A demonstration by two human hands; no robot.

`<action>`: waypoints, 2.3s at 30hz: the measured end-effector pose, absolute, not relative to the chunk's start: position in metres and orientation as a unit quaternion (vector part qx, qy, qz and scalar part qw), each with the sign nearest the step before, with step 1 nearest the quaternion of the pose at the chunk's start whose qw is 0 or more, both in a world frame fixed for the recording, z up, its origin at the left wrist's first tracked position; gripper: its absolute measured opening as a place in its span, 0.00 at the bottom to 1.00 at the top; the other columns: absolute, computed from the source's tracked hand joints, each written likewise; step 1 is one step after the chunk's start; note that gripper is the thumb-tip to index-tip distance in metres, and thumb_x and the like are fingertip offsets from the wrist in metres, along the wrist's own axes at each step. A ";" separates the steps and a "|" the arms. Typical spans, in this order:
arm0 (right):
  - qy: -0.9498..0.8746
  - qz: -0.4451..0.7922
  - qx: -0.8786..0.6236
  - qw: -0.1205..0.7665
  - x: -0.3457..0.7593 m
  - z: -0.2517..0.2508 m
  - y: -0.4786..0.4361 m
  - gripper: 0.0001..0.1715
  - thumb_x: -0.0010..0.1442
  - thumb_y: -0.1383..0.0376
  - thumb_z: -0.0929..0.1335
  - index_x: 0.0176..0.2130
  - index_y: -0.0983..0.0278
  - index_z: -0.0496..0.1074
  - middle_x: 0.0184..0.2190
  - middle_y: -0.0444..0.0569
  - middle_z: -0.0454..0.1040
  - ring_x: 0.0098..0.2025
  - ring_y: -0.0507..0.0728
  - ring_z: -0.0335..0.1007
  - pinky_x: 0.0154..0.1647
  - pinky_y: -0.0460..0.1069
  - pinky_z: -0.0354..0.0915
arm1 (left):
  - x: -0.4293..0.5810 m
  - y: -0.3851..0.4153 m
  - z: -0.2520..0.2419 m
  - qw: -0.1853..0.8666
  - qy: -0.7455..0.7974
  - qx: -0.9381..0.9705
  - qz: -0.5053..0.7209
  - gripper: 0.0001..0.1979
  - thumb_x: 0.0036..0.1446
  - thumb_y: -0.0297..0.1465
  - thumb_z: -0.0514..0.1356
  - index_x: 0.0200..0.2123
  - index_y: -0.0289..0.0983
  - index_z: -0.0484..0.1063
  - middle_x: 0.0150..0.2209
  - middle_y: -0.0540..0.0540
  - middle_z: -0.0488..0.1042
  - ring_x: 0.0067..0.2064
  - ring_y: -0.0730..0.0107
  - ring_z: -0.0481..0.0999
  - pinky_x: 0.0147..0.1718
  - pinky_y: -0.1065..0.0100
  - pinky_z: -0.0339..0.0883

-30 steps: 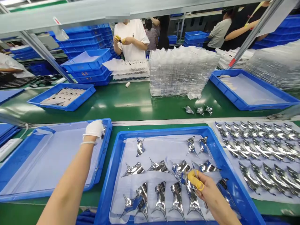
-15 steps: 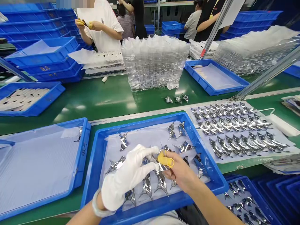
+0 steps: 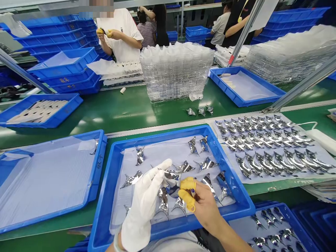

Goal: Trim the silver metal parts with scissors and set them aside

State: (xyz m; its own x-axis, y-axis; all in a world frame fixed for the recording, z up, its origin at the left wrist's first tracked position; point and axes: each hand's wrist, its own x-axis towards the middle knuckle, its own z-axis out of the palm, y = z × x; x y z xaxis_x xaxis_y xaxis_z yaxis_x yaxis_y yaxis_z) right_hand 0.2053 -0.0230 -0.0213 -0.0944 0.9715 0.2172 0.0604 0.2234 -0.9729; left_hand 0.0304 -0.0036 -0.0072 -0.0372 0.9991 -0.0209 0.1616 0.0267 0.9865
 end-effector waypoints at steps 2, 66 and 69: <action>-0.579 0.443 -0.451 0.515 0.206 -0.020 -0.024 0.14 0.67 0.62 0.71 0.28 0.61 0.75 0.24 0.44 0.71 0.25 0.52 0.63 0.25 0.46 0.60 | 0.032 -0.005 -0.010 0.472 0.549 0.498 0.478 0.17 0.67 0.43 0.60 0.54 0.46 0.82 0.57 0.47 0.80 0.61 0.60 0.78 0.61 0.66 0.70; -0.695 0.332 -0.358 0.528 0.197 -0.020 -0.030 0.21 0.75 0.67 0.60 0.57 0.56 0.77 0.27 0.47 0.74 0.28 0.56 0.62 0.30 0.51 0.61 | 0.026 -0.030 -0.033 0.488 0.463 0.507 0.539 0.11 0.68 0.33 0.61 0.49 0.47 0.82 0.48 0.47 0.83 0.52 0.64 0.79 0.55 0.66 0.71; -0.692 0.326 -0.355 0.537 0.195 -0.022 -0.028 0.21 0.75 0.67 0.60 0.55 0.57 0.79 0.25 0.46 0.72 0.26 0.56 0.60 0.29 0.51 0.59 | 0.029 -0.028 -0.031 0.485 0.459 0.505 0.548 0.11 0.67 0.34 0.62 0.48 0.46 0.83 0.47 0.46 0.84 0.50 0.64 0.81 0.51 0.67 0.73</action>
State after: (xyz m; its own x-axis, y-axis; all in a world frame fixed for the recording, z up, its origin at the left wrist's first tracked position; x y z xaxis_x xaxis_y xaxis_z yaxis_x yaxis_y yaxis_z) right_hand 0.1953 -0.0275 -0.0216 -0.1703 0.8423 0.5114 0.1415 0.5345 -0.8332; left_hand 0.0288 -0.0276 -0.0310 -0.0212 0.9939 0.1080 -0.0677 -0.1092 0.9917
